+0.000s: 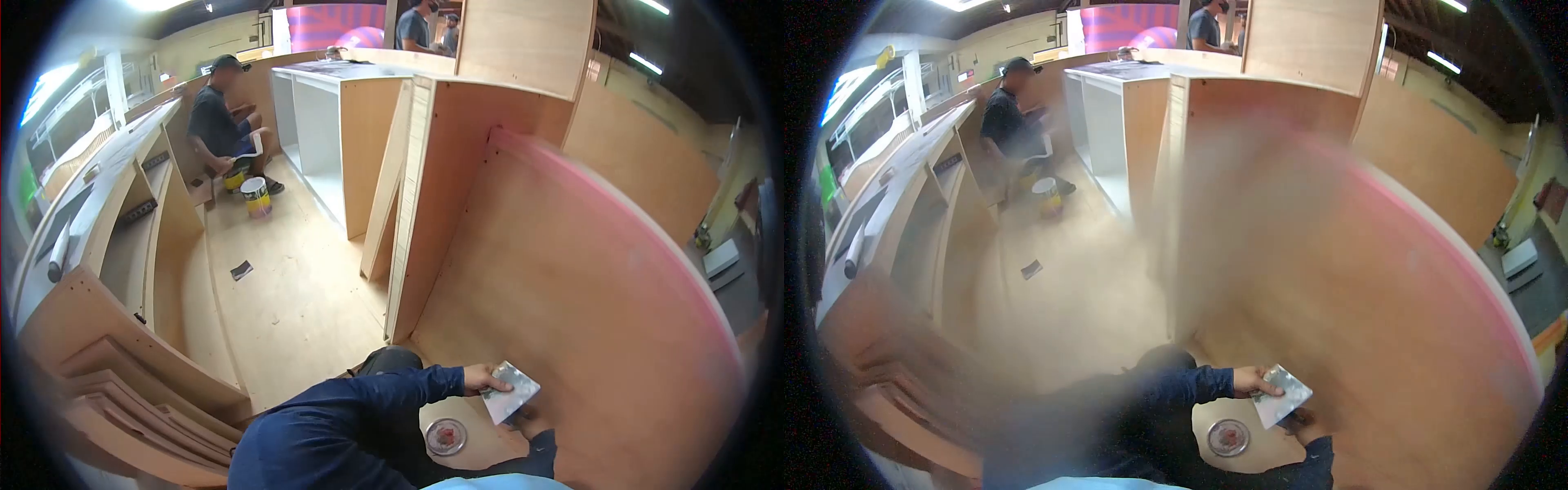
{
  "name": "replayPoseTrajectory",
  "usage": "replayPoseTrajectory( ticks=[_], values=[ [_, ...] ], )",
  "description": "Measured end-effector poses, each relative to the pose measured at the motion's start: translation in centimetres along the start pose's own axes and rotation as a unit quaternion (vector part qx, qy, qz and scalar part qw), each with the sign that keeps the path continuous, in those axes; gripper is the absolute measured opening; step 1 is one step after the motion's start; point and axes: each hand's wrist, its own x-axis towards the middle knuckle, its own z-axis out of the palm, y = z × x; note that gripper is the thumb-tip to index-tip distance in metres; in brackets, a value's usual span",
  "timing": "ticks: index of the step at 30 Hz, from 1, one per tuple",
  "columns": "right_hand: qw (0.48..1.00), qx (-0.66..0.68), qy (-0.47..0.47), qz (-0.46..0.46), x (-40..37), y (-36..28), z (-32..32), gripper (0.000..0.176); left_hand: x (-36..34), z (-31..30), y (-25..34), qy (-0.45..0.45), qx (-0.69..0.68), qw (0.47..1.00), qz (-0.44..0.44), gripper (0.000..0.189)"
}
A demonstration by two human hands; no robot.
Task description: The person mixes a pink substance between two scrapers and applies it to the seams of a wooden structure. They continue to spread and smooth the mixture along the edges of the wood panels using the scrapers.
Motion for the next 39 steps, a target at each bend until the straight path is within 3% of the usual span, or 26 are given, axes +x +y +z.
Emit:
replayPoseTrajectory(
  ticks=[2, 4, 6, 9, 10, 11, 14, 16, 20, 24, 26, 27, 28, 30, 31, 32, 34, 35, 36, 37, 38, 39],
  values=[
    [1.000, -0.019, 0.000, -0.014, 0.0, -0.3, -0.1, 0.029, -0.5, 1.4, -0.3, 0.162, -0.057, 0.984, 0.052, 0.035],
    [0.995, -0.100, -0.009, 0.018, -1.7, -1.8, 1.2, 0.029, -0.3, 1.1, -1.6, 0.190, -0.074, 0.976, 0.080, 0.038],
    [0.988, -0.154, -0.019, 0.020, -2.6, -3.2, 2.0, 0.031, -1.2, 1.2, -1.9, 0.282, -0.099, 0.951, 0.083, 0.037],
    [0.989, -0.133, -0.057, -0.041, -1.4, -3.5, 3.1, 0.035, -2.7, 0.6, -0.5, 0.353, -0.087, 0.928, 0.082, 0.032],
    [0.975, -0.187, -0.052, -0.107, -1.2, -3.0, 3.1, 0.036, -3.2, 0.8, -0.1, 0.387, -0.086, 0.915, 0.073, 0.031],
    [0.954, -0.239, -0.048, -0.173, -0.8, -2.6, 3.4, 0.038, -3.2, -0.2, -0.8, 0.360, -0.114, 0.920, 0.106, 0.029],
    [0.967, -0.184, -0.083, -0.154, -3.1, -6.1, 3.9, 0.037, -3.2, -0.2, -1.0, 0.374, -0.097, 0.911, 0.142, 0.030],
    [0.967, -0.172, -0.090, -0.166, -2.7, -5.9, 4.2, 0.035, -3.3, 0.1, -0.5, 0.413, -0.041, 0.900, 0.134, 0.032],
    [0.958, -0.165, -0.115, -0.203, -1.6, -4.8, 3.0, 0.034, -3.1, 0.7, 0.4, 0.409, -0.002, 0.902, 0.138, 0.034],
    [0.948, -0.210, -0.150, -0.185, -2.7, -5.9, 1.5, 0.034, -1.8, 1.5, 0.0, 0.380, -0.002, 0.908, 0.175, 0.043],
    [0.938, -0.253, -0.186, -0.147, -3.2, -6.7, 0.9, 0.035, -2.9, 2.9, 1.4, 0.386, -0.031, 0.911, 0.140, 0.050],
    [0.927, -0.263, -0.175, -0.204, -3.0, -4.9, 0.4, 0.031, -2.9, 2.4, 1.3, 0.355, 0.000, 0.923, 0.151, 0.051],
    [0.928, -0.259, -0.177, -0.200, -3.5, -4.8, -0.3, 0.031, -2.6, 2.7, 1.2, 0.319, 0.031, 0.933, 0.162, 0.051],
    [0.909, -0.303, -0.236, -0.161, -3.4, -4.8, -1.4, 0.031, -2.5, 2.4, 1.3, 0.333, 0.021, 0.931, 0.146, 0.051],
    [0.911, -0.146, -0.277, -0.270, -1.4, 0.1, -2.2, 0.037, -2.4, 2.3, 1.8, 0.333, 0.015, 0.933, 0.133, 0.051],
    [0.911, -0.139, -0.283, -0.265, -1.6, 1.5, -2.4, 0.037, -2.2, 2.1, 2.0, 0.334, 0.009, 0.935, 0.119, 0.050],
    [0.947, -0.193, -0.201, -0.158, -2.9, 1.9, -2.5, 0.042, -1.9, 2.3, 2.0, 0.351, -0.035, 0.929, 0.115, 0.049],
    [0.948, -0.186, -0.208, -0.151, -3.4, 2.0, -2.4, 0.042, -1.8, 2.4, 2.3, 0.373, -0.057, 0.923, 0.082, 0.049],
    [0.987, -0.090, -0.126, -0.028, -3.9, 1.3, -1.9, 0.044, -1.7, 2.3, 2.5, 0.391, -0.075, 0.916, 0.050, 0.049],
    [0.995, 0.007, -0.038, 0.097, -4.6, 0.3, -1.4, 0.046, -1.6, 2.2, 2.3, 0.390, -0.079, 0.916, 0.042, 0.049],
    [0.994, 0.010, -0.036, 0.105, -5.3, -1.2, -1.4, 0.046, -1.5, 2.2, 1.9, 0.389, -0.094, 0.915, 0.056, 0.049],
    [0.988, -0.141, -0.029, -0.049, -5.6, -3.7, -1.5, 0.048, -1.6, 2.2, 1.5, 0.386, -0.106, 0.914, 0.069, 0.050]
  ],
)
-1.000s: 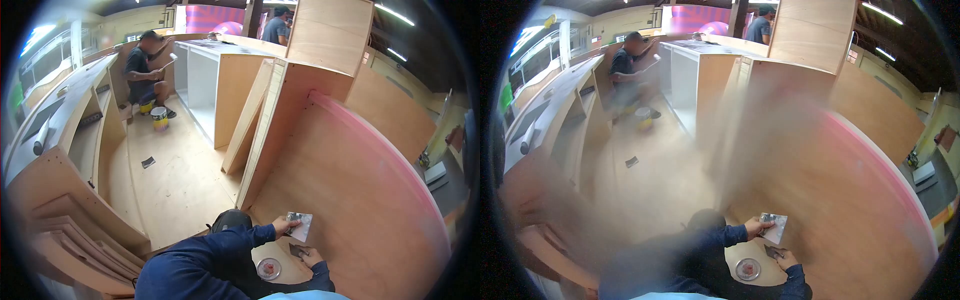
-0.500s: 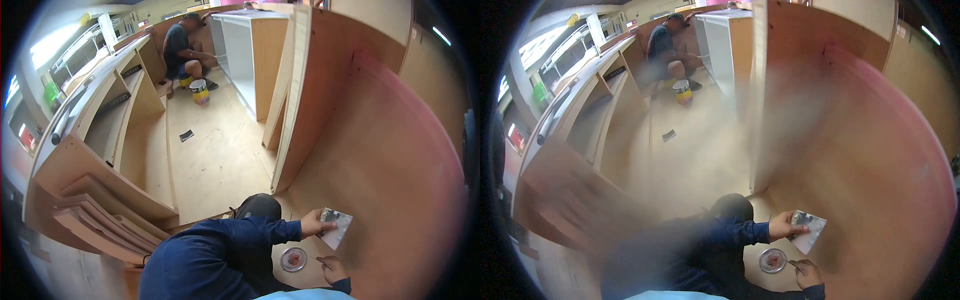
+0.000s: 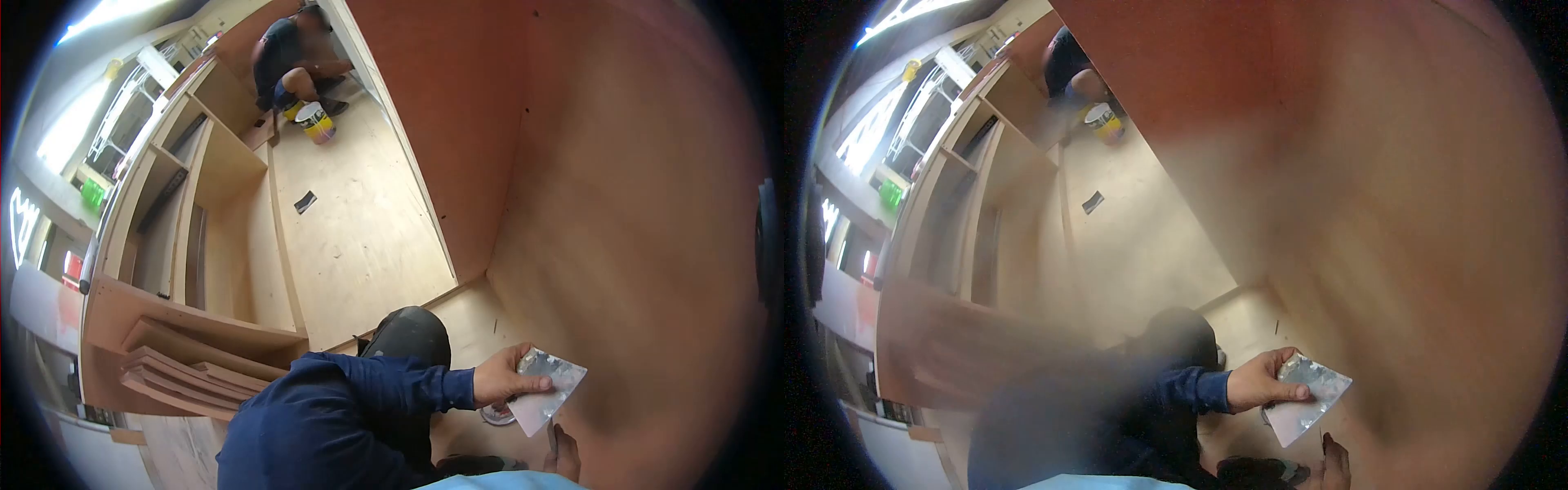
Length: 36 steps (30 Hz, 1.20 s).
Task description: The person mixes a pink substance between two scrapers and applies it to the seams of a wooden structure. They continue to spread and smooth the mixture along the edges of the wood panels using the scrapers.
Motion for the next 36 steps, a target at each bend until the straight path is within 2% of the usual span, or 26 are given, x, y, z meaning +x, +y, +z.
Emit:
replayPoseTrajectory(
  ticks=[1, 3, 5, 6, 7, 8, 9, 11, 12, 14, 15, 16, 17, 19, 20, 21, 23, 25, 27, 28, 29, 34, 36],
  values=[
    [0.976, -0.158, 0.022, -0.148, 0.0, -1.8, -0.4, 0.050, -0.1, -0.1, -0.2, -0.005, 0.002, 1.000, -0.006, 0.050],
    [0.980, -0.164, -0.002, -0.112, -0.3, -3.9, -0.7, 0.055, -0.2, -0.3, 0.1, -0.035, 0.025, 0.998, 0.050, 0.052],
    [0.980, -0.180, -0.028, -0.077, -1.5, -4.7, -0.5, 0.062, -1.0, -0.3, 0.7, -0.054, 0.013, 0.998, 0.039, 0.053],
    [0.996, -0.020, 0.050, -0.073, -1.8, -3.9, 0.2, 0.049, -1.4, -0.2, 0.7, -0.055, 0.039, 0.995, 0.074, 0.052],
    [0.978, 0.142, 0.134, -0.073, -2.1, -3.7, 1.1, 0.040, -1.8, -0.1, 0.7, -0.060, 0.070, 0.990, 0.110, 0.050],
    [0.973, 0.160, 0.140, -0.086, -2.3, -3.7, 1.4, 0.050, -2.1, -0.1, 0.5, -0.062, 0.067, 0.989, 0.113, 0.048],
    [0.972, 0.153, 0.153, -0.086, -2.1, -4.5, 1.8, 0.050, -2.0, -0.1, 0.0, -0.060, 0.057, 0.990, 0.118, 0.046],
    [0.943, 0.236, 0.201, -0.121, -1.6, -6.0, 2.6, 0.051, -1.7, 0.1, -1.2, -0.057, -0.005, 0.995, 0.082, 0.042],
    [0.941, 0.229, 0.216, -0.122, -1.1, -6.0, 3.6, 0.051, -1.4, 0.2, -1.9, -0.070, -0.066, 0.993, 0.072, 0.040],
    [0.859, 0.234, 0.431, -0.149, 0.8, -5.5, 6.6, 0.050, -0.7, 0.2, -2.7, -0.059, -0.148, 0.987, 0.033, 0.031],
    [0.854, 0.229, 0.444, -0.148, 1.4, -5.4, 7.4, 0.050, -0.5, 0.2, -3.0, -0.048, -0.170, 0.984, 0.025, 0.030],
    [0.860, 0.248, 0.424, -0.137, 1.9, -5.3, 8.0, 0.048, -0.4, 0.1, -3.4, -0.061, -0.158, 0.985, 0.032, 0.038],
    [0.866, 0.267, 0.401, -0.129, 2.3, -5.6, 8.2, 0.047, -0.2, 0.3, -4.0, -0.073, -0.156, 0.985, 0.031, 0.038],
    [0.866, 0.232, 0.430, -0.111, 2.8, -8.3, 9.6, 0.042, -0.3, 0.4, -5.2, 0.033, -0.023, 0.990, 0.138, 0.035],
    [0.865, 0.200, 0.451, -0.089, 3.1, -9.5, 10.4, 0.039, -0.4, 0.1, -5.3, 0.060, -0.029, 0.988, 0.141, 0.044],
    [0.863, 0.200, 0.454, -0.097, 3.1, -9.8, 10.5, 0.039, -0.5, -0.3, -5.4, 0.055, -0.028, 0.987, 0.147, 0.044],
    [0.903, 0.106, 0.400, -0.115, 3.0, -10.1, 10.7, 0.040, -0.6, -1.2, -5.4, 0.124, 0.107, 0.969, 0.186, 0.049],
    [0.898, 0.146, 0.400, -0.110, 2.4, -11.3, 11.1, 0.042, -1.5, -1.4, -4.9, 0.126, 0.122, 0.967, 0.185, 0.051],
    [0.895, 0.262, 0.360, 0.002, 2.0, -11.9, 11.2, 0.041, -2.1, -1.2, -4.6, 0.127, 0.139, 0.962, 0.198, 0.051],
    [0.893, 0.262, 0.365, -0.003, 2.3, -10.7, 11.4, 0.041, -2.6, -1.2, -4.2, 0.123, 0.157, 0.958, 0.207, 0.051],
    [0.900, 0.234, 0.367, -0.017, 3.0, -8.5, 12.1, 0.039, -3.0, -1.2, -3.8, 0.120, 0.159, 0.957, 0.211, 0.051],
    [0.914, 0.146, 0.374, -0.050, 2.7, -7.5, 13.2, 0.035, -2.8, -3.1, -4.3, 0.096, 0.214, 0.942, 0.238, 0.047],
    [0.933, 0.010, 0.355, -0.055, 2.9, -5.3, 13.6, 0.034, -3.1, -3.6, -4.0, 0.069, 0.248, 0.937, 0.237, 0.047]
  ],
)
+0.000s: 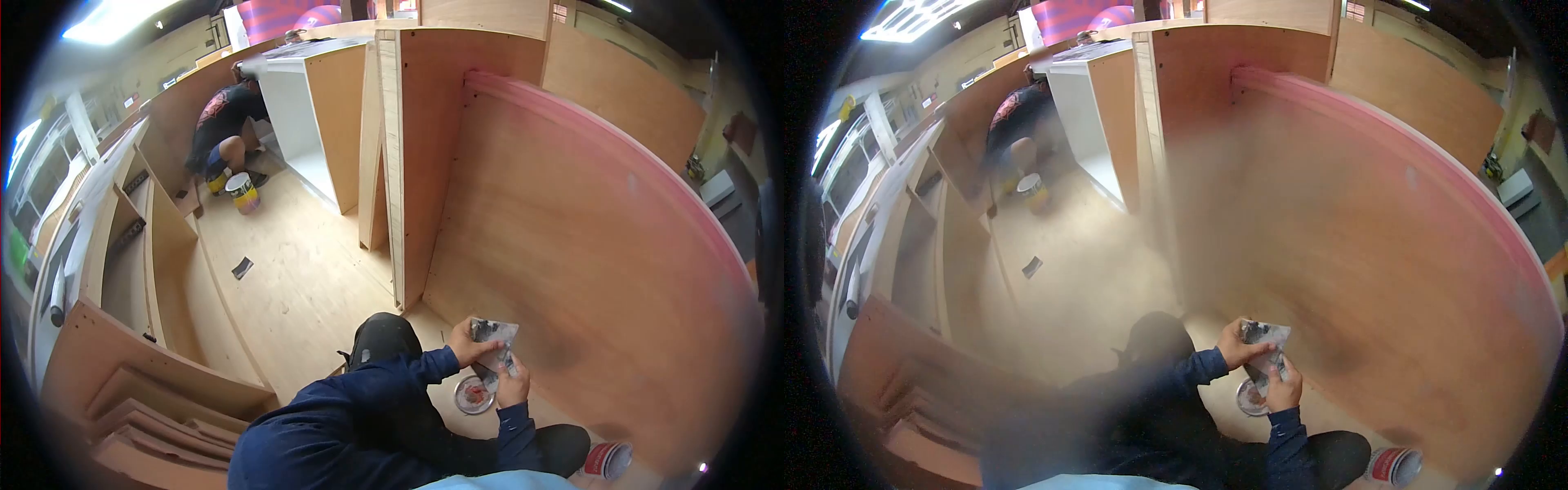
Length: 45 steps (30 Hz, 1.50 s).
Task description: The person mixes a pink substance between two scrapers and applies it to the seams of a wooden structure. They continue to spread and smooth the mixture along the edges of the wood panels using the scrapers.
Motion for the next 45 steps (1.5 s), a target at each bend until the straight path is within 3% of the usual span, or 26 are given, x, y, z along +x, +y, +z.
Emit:
replayPoseTrajectory(
  ticks=[1, 2, 3, 4, 6, 7, 9, 11, 13, 15, 17, 19, 21, 23, 27, 29, 33, 35, 37, 38, 39, 41, 42, 43, 44, 45],
  values=[
    [1.000, 0.001, 0.004, 0.003, 0.5, 0.7, -0.5, 0.034, -0.1, -0.4, 0.9, -0.053, 0.070, 0.996, 0.014, 0.047],
    [0.995, -0.006, -0.100, 0.006, 1.2, 1.4, -1.3, 0.034, -0.1, -0.5, 1.4, -0.108, 0.140, 0.984, 0.024, 0.047],
    [0.979, -0.013, -0.205, 0.017, 1.2, 2.0, -1.9, 0.035, 0.7, -0.5, -0.2, -0.091, 0.105, 0.985, 0.101, 0.046],
    [0.975, 0.077, -0.204, 0.048, 1.8, 0.2, -2.8, 0.041, 0.8, 0.0, -0.9, -0.077, 0.063, 0.981, 0.168, 0.046],
    [0.998, 0.053, -0.013, 0.022, 2.3, -1.4, -3.7, 0.039, 2.7, 0.4, -3.5, 0.018, -0.074, 0.996, 0.044, 0.042],
    [0.971, 0.229, -0.013, 0.070, 3.0, -2.2, -4.4, 0.035, 1.5, 1.2, 1.2, 0.056, -0.185, 0.981, 0.005, 0.038],
    [0.987, 0.139, 0.083, -0.018, 2.7, 3.5, -2.9, 0.030, 2.5, 1.3, -0.5, 0.062, -0.233, 0.970, -0.020, 0.032],
    [0.968, 0.228, 0.101, -0.014, 2.9, 2.1, -3.0, 0.031, 2.1, 1.9, -0.6, 0.042, -0.336, 0.938, -0.069, 0.027],
    [0.970, 0.227, 0.077, 0.046, 2.5, 3.5, -2.8, 0.030, 2.2, 1.9, -1.2, 0.031, -0.335, 0.941, -0.046, 0.025],
    [0.967, 0.233, 0.046, 0.096, 1.8, 2.3, -2.7, 0.031, 2.8, 0.9, -3.0, 0.031, -0.249, 0.966, -0.056, 0.024],
    [0.992, 0.091, 0.091, -0.015, 2.0, -2.7, -3.5, 0.029, 2.9, 1.0, -3.6, 0.033, -0.248, 0.968, -0.032, 0.022],
    [0.992, 0.071, 0.089, -0.057, 1.7, -2.3, -2.7, 0.038, 2.6, 1.3, -2.0, 0.114, -0.207, 0.971, -0.029, 0.021],
    [0.981, -0.101, 0.064, -0.150, 1.5, -2.2, -2.3, 0.052, 2.6, 1.9, -1.1, 0.126, -0.204, 0.971, -0.018, 0.021],
    [0.985, -0.117, 0.045, -0.117, 0.8, -1.7, -1.3, 0.060, 2.5, 2.1, -1.1, 0.115, -0.140, 0.981, 0.066, 0.018],
    [0.965, -0.212, 0.078, -0.130, 1.6, -0.8, -0.3, 0.060, 1.2, 2.9, 0.0, 0.066, -0.052, 0.994, 0.074, 0.015],
    [0.974, -0.190, 0.084, -0.094, 2.1, 0.3, 0.3, 0.058, 1.9, 2.5, -0.6, 0.028, 0.020, 0.983, 0.179, 0.015],
    [0.970, -0.203, 0.100, -0.088, 2.0, -0.2, 0.2, 0.057, 2.0, 2.3, -0.8, -0.015, 0.018, 0.987, 0.159, 0.014],
    [0.950, -0.238, 0.154, -0.131, 2.3, -1.4, -0.9, 0.054, 1.4, 2.1, -0.1, -0.029, 0.009, 0.991, 0.130, 0.013],
    [0.977, -0.019, 0.188, -0.095, 4.0, -1.2, -2.6, 0.050, 0.8, 2.1, 0.3, -0.077, 0.130, 0.982, 0.112, 0.013],
    [0.979, 0.087, 0.181, -0.029, 4.3, -0.5, -3.5, 0.045, 1.0, 2.3, -0.3, -0.044, 0.070, 0.993, 0.087, 0.013],
    [0.967, 0.062, 0.245, -0.018, 4.8, 2.1, -3.1, 0.034, 1.4, 2.5, 0.2, -0.025, -0.017, 0.998, 0.063, 0.014],
    [0.927, 0.269, 0.190, 0.182, 4.4, 2.1, -5.0, 0.024, 2.8, 1.6, -0.4, -0.008, -0.186, 0.982, -0.013, 0.019],
    [0.928, 0.270, 0.183, 0.177, 4.4, 3.5, -4.8, 0.024, 2.7, 1.5, 0.3, -0.001, -0.187, 0.982, -0.009, 0.019],
    [0.962, 0.123, 0.236, 0.060, 4.2, 5.4, -3.7, 0.026, 2.4, 1.6, 1.5, 0.016, -0.207, 0.977, -0.052, 0.023],
    [0.957, -0.028, 0.284, -0.058, 4.0, 6.5, -3.0, 0.028, 2.2, 1.5, 2.1, 0.031, -0.227, 0.969, -0.096, 0.027],
    [0.957, -0.026, 0.281, -0.061, 4.0, 4.7, -3.6, 0.028, 2.5, 0.9, 1.2, 0.034, -0.227, 0.969, -0.093, 0.027]
  ],
)
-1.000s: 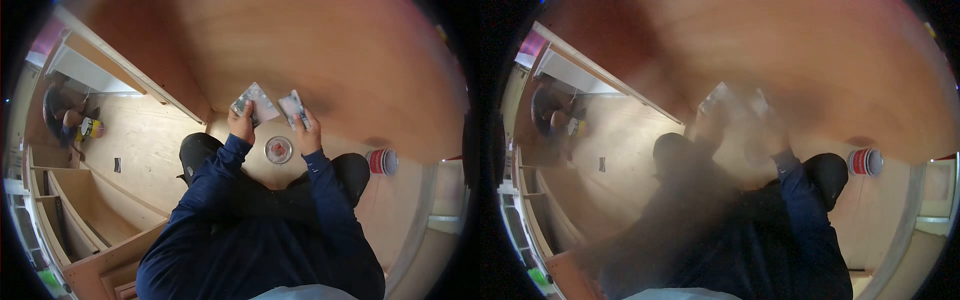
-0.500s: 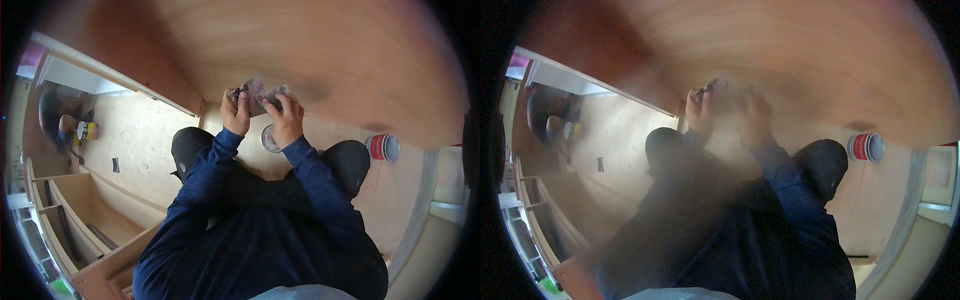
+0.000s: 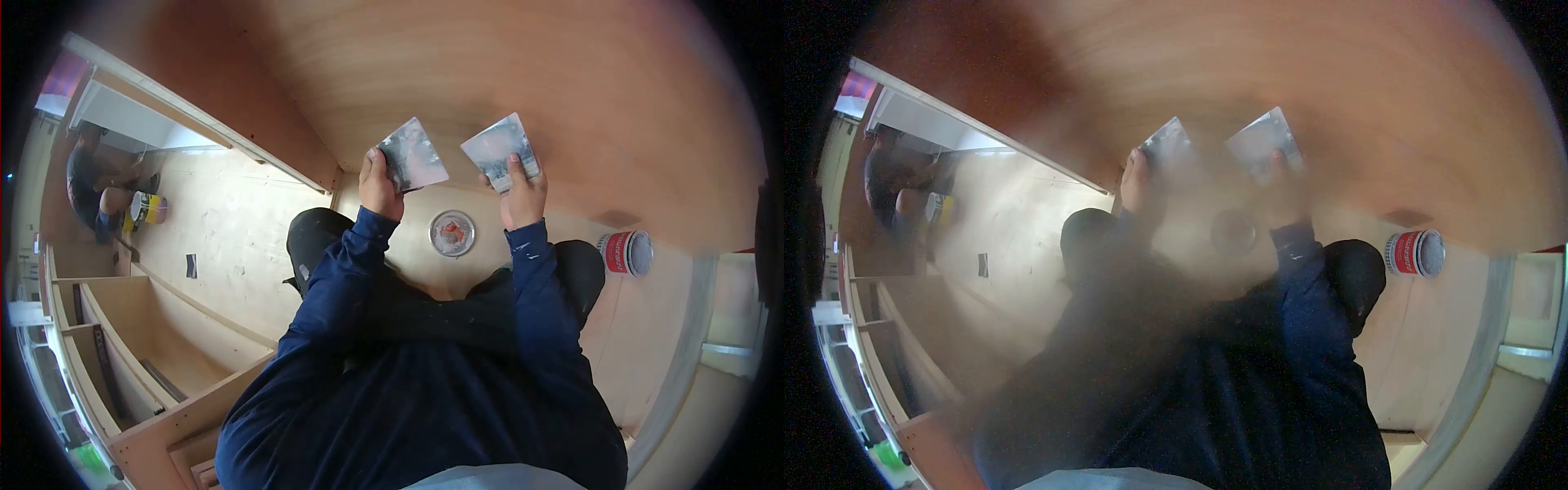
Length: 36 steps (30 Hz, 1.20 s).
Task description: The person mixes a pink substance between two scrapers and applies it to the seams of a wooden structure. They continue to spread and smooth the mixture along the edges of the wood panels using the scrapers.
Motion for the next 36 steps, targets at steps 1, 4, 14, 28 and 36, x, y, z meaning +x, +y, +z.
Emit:
replayPoseTrajectory(
  ticks=[1, 4, 14, 28, 36],
  values=[
    [0.943, 0.257, -0.021, 0.209, 1.2, -3.3, -1.4, 0.031, 1.2, -1.4, -1.1, -0.035, -0.061, 0.997, -0.013, 0.031],
    [0.897, 0.339, -0.070, 0.274, 0.8, -2.8, -1.3, 0.037, 1.5, -1.9, -1.6, -0.073, -0.137, 0.988, -0.022, 0.037],
    [0.812, 0.480, -0.124, 0.310, 0.2, -4.7, -0.8, 0.047, 0.2, -0.6, -0.3, -0.062, -0.103, 0.993, 0.009, 0.025],
    [0.910, 0.159, -0.364, 0.119, -3.0, 0.0, 1.7, 0.041, -0.8, 0.2, -0.4, -0.085, -0.015, 0.996, 0.015, 0.033],
    [0.663, 0.572, -0.278, 0.394, -0.5, -6.2, -0.9, 0.066, -0.8, 0.7, -2.4, -0.005, 0.003, 1.000, 0.012, 0.033]
  ],
)
